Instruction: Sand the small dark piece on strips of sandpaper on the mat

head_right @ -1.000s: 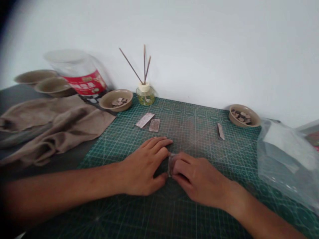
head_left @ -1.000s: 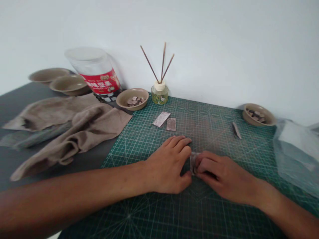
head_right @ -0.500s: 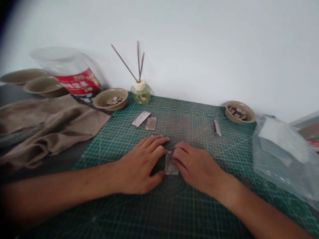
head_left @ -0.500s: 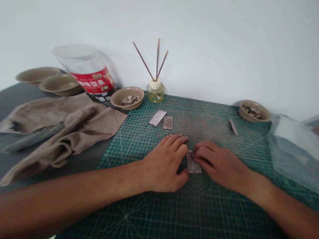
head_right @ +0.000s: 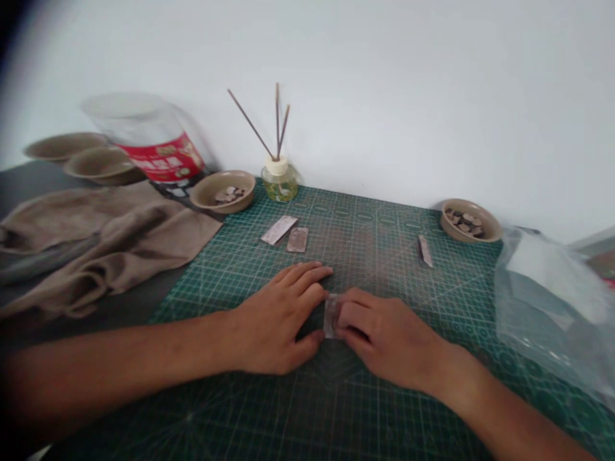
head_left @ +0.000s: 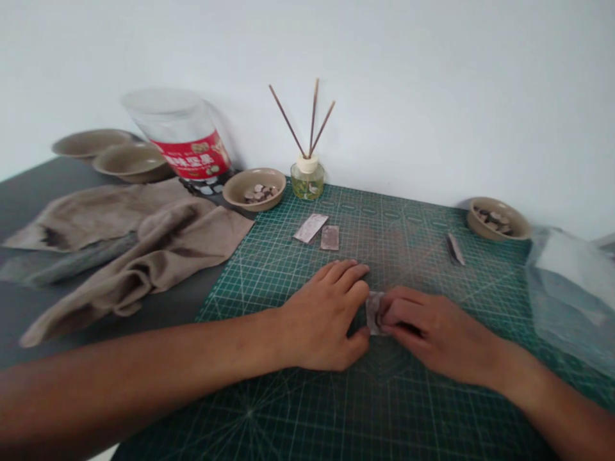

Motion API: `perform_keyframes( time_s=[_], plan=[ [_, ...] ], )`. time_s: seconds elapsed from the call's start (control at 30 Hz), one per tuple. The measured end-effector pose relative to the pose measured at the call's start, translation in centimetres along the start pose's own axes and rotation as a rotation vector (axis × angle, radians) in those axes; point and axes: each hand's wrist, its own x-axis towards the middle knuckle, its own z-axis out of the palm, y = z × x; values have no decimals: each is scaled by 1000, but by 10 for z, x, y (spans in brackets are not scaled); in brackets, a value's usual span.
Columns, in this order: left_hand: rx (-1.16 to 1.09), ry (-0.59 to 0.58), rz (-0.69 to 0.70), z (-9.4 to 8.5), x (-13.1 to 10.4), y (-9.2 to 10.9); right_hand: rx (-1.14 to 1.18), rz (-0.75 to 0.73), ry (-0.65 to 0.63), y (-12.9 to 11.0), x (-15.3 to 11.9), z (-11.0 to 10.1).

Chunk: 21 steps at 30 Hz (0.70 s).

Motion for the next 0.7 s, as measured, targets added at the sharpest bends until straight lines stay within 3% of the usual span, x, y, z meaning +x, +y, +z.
perform_keyframes(
  time_s=[0.13,0.3,0.5,0.63,0.7],
  plan=[
    [8,4,0,0,0,-1,-51,58,125,1,2,-1],
    [5,-5,2,0,0,0,22,7,-34,-1,0,-3],
    [10,2,-6,0,0,-1,-16,53,108,1,5,0],
    [11,6,-2,1,-1,-1,69,-22,-30,2,2,-4],
    [10,5,9,1,-1,-1,76,-39,-17,2,2,-2]
  ],
)
